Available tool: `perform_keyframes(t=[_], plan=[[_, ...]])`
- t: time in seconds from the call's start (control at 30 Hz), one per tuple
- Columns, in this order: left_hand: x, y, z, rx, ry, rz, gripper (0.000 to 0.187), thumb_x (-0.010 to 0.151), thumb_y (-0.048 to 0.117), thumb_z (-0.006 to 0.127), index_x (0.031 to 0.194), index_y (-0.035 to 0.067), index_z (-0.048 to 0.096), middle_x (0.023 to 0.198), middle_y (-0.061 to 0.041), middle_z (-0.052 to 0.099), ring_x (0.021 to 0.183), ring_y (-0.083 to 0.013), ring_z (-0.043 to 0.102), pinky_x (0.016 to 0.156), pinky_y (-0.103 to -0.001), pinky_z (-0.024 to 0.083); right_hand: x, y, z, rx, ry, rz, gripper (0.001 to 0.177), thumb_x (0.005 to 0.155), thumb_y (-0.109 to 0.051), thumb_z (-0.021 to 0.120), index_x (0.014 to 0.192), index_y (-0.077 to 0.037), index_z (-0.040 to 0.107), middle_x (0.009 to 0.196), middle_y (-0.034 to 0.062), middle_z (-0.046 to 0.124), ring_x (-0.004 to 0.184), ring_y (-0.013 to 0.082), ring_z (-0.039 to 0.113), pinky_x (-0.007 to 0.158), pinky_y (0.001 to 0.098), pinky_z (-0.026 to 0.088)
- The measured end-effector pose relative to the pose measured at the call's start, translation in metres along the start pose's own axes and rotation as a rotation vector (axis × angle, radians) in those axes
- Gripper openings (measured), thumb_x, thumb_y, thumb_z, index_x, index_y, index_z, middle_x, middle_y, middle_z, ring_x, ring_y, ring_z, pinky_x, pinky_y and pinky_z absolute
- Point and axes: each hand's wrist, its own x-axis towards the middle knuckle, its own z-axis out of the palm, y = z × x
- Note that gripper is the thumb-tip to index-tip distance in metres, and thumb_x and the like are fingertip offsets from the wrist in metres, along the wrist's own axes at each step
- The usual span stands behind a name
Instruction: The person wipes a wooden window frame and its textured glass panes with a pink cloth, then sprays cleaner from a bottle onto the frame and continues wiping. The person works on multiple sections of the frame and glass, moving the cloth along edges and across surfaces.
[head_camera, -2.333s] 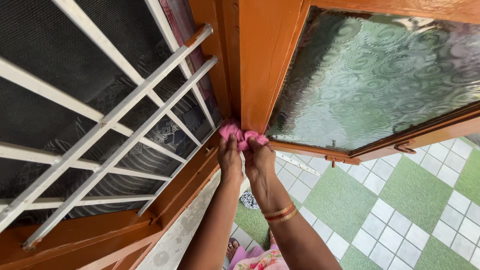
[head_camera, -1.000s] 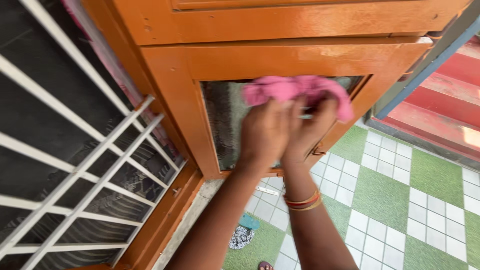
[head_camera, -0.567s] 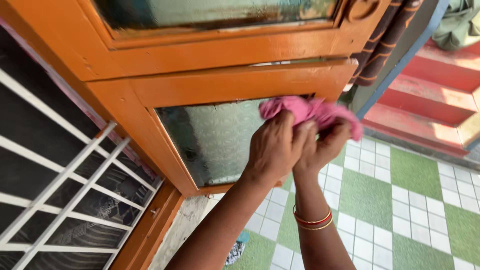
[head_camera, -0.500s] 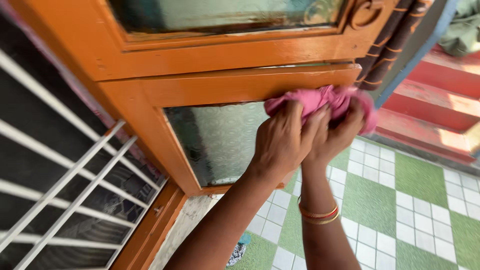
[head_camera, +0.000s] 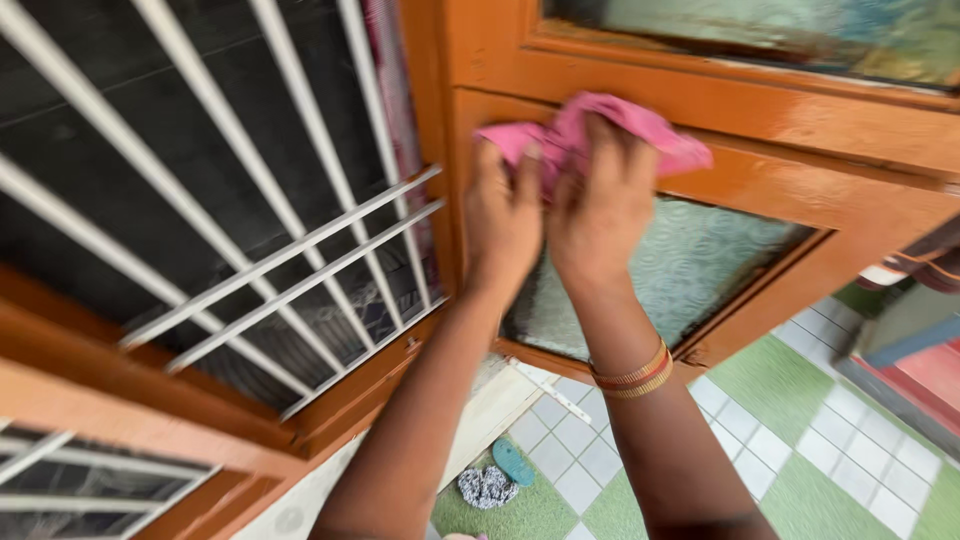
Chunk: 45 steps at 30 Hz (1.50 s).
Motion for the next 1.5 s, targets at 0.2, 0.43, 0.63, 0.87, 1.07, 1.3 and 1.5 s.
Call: perform_keyframes(t=[0.2,0.43,0.63,0.87,1.07,1.3,1.5], plan=[[0.008,-0.058,-0.027,-0.031,0.109,0.039,0.029,0.107,0.030,0.054,0.120,0.004,0.054,0.102,-0.024,0.072,0.093,-0.0435,0.071,0.080,-0.050,0.053,-0.019,-0.022,0.046,0.058,-0.152,-0.022,0.042,0.095,-0.009,0.069,0.136,-0.006,0.059,0.128,0.0191,0.057,0.114,0.0426,0.060,0.096,0.0493,0.053],[-0.049,-0.123,-0.051,0.492,-0.227,-0.416,0.031,0.100,0.035,0.056,0.122,0.012,0.060,0.105,-0.025,0.072,0.100,-0.0462,0.067,0.087,-0.055,0.051,-0.104,-0.005,0.058,0.052,-0.579,0.221,0.043,0.085,-0.017,0.073,0.122,-0.003,0.057,0.119,0.0258,0.056,0.091,0.0477,0.064,0.074,0.0555,0.055],[-0.094,-0.110,-0.115,0.298,-0.078,-0.597,0.028,0.094,0.036,0.066,0.106,0.012,0.074,0.100,-0.013,0.077,0.091,-0.0292,0.072,0.083,-0.042,0.055,-0.121,0.018,0.048,0.408,-0.879,0.504,0.031,0.083,-0.024,0.078,0.109,-0.007,0.075,0.093,0.0134,0.073,0.079,0.0308,0.069,0.073,0.0444,0.056],[-0.141,-0.106,-0.174,-0.181,0.088,-0.137,0.025,0.107,0.026,0.067,0.123,0.008,0.072,0.150,-0.008,0.050,0.127,-0.0221,0.058,0.107,-0.035,0.055,-0.143,-0.018,0.037,1.489,-0.832,1.122,0.019,0.100,-0.023,0.068,0.111,-0.008,0.069,0.102,0.0018,0.075,0.086,0.0133,0.071,0.077,0.0314,0.057],[-0.190,-0.139,-0.184,-0.425,0.147,-0.314,0.054,0.099,0.019,0.071,0.144,0.006,0.045,0.132,-0.011,0.062,0.116,-0.0136,0.060,0.100,-0.026,0.049,-0.205,-0.096,0.049,1.532,-1.001,0.981,0.043,0.090,-0.012,0.069,0.132,-0.014,0.058,0.124,-0.0049,0.066,0.109,0.0062,0.062,0.093,0.0258,0.049],[-0.215,-0.077,-0.259,0.218,0.477,-0.359,0.045,0.094,0.027,0.075,0.126,0.004,0.054,0.116,-0.014,0.069,0.105,-0.0184,0.069,0.093,-0.030,0.054,-0.241,-0.180,0.041,1.591,-0.964,0.821,0.028,0.100,-0.006,0.073,0.127,0.001,0.067,0.121,0.0123,0.068,0.109,0.0162,0.061,0.096,0.0259,0.051],[-0.181,0.017,-0.342,0.635,0.615,-0.044,0.061,0.102,0.019,0.063,0.156,0.003,0.041,0.140,-0.030,0.040,0.124,-0.0416,0.054,0.104,-0.047,0.046,-0.184,-0.273,0.041,1.379,-0.584,0.270,0.048,0.099,-0.004,0.071,0.144,0.000,0.056,0.128,0.0096,0.052,0.120,0.0174,0.057,0.102,0.0250,0.050]])
